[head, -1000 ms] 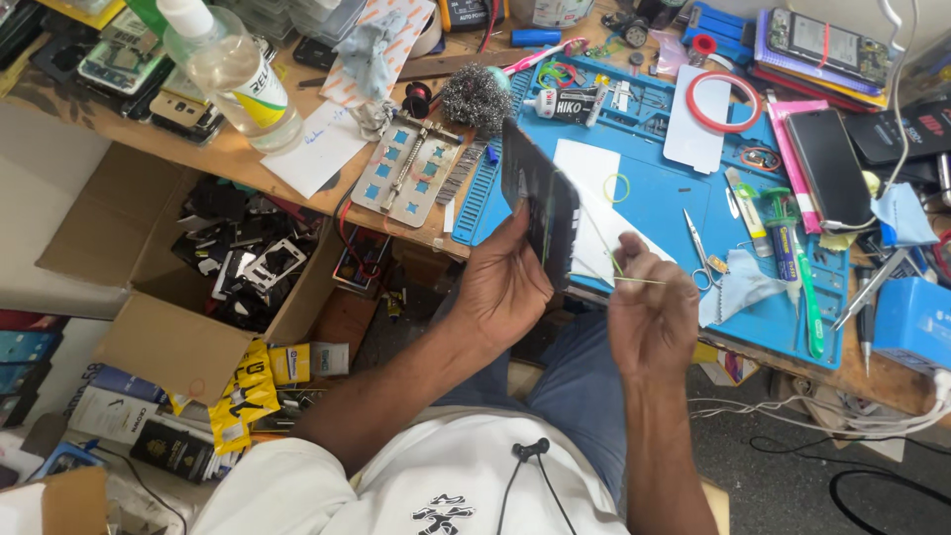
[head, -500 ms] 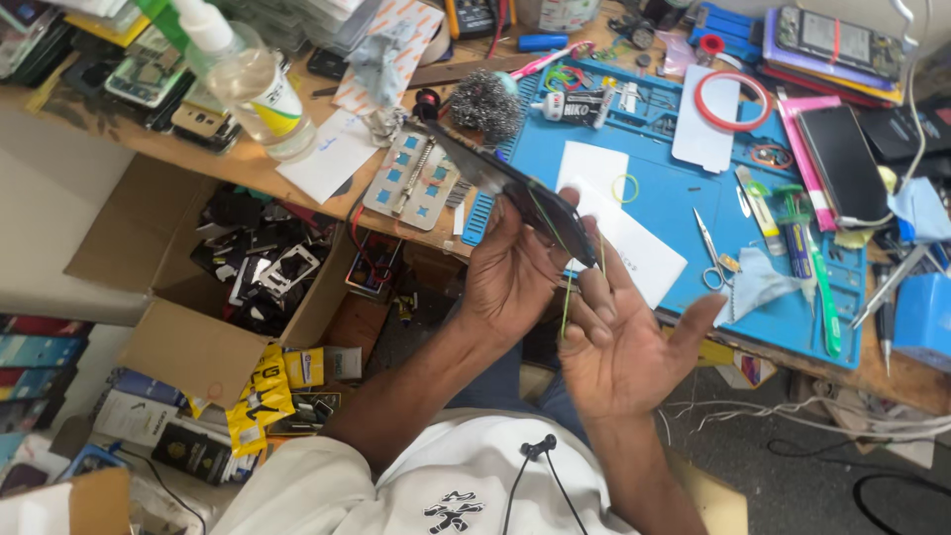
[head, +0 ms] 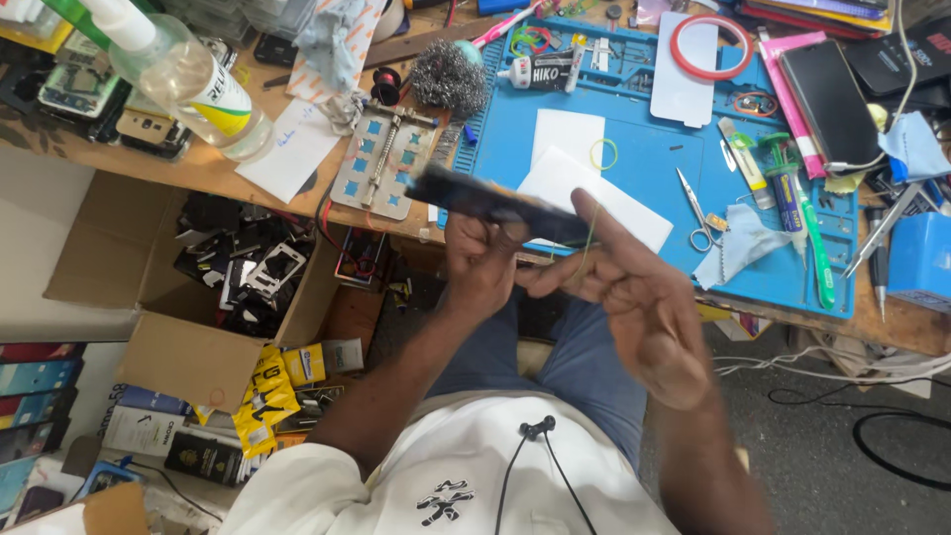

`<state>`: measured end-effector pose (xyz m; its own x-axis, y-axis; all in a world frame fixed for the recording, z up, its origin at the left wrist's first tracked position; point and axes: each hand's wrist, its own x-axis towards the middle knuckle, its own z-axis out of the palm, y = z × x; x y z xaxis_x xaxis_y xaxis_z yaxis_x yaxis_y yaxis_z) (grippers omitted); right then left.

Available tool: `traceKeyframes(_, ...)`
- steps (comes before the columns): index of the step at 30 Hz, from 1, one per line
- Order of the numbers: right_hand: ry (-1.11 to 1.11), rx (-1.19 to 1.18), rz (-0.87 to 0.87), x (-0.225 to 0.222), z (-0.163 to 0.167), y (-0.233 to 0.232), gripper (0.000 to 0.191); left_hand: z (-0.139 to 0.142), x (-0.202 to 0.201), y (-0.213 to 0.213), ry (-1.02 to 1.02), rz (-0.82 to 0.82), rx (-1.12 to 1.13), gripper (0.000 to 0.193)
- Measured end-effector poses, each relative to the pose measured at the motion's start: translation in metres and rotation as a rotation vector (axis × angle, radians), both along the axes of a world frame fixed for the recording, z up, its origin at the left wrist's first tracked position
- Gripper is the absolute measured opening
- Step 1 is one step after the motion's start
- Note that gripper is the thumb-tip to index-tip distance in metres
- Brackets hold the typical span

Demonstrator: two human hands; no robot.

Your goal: The person works on a disassembled smartphone at a repair bench, using tweezers to adjust internal components and a cloth to wipe the device. They then secure the phone with rubber bands and connect a charging cable to test it.

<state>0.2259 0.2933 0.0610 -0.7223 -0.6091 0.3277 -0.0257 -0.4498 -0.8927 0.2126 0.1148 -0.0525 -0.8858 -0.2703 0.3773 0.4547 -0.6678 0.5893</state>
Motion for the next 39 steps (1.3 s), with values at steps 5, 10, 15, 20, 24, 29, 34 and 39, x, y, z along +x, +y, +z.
traceKeyframes(5, 0.137, -0.016, -0.347, 0.015, -0.039, -0.024, 0.089, 0.036, 0.003, 0.014, -0.073, 0.028, 0.33, 0.04)
traceKeyframes(10, 0.287, 0.281, -0.407, 0.025, -0.06, -0.022, 0.057, 0.055, 0.004, 0.011, -0.146, -0.113, 0.368, 0.032)
traceKeyframes(15, 0.462, 0.433, -0.54, 0.034, -0.07, -0.032, 0.042, 0.05, -0.007, 0.002, -0.167, -0.062, 0.42, 0.024)
traceKeyframes(20, 0.684, 0.69, -0.683, 0.021, -0.086, -0.039, 0.036, 0.039, -0.008, 0.003, -0.231, -0.207, 0.612, 0.018)
traceKeyframes(24, 0.624, 0.587, -0.655, 0.01, -0.096, -0.034, 0.039, 0.039, -0.001, 0.007, -0.251, -0.264, 0.732, 0.014)
traceKeyframes(29, -0.175, 0.124, -0.243, 0.007, -0.104, -0.023, 0.019, 0.05, 0.005, -0.003, -0.191, -0.35, 0.781, 0.011)
traceKeyframes(34, -0.536, -0.527, 0.056, 0.024, -0.11, -0.024, 0.031, 0.058, 0.004, -0.004, -0.117, -0.535, 0.845, 0.021)
traceKeyframes(39, -0.656, -0.827, -0.066, 0.037, -0.1, -0.028, 0.048, 0.059, 0.003, 0.009, 0.035, -0.801, 1.175, 0.016)
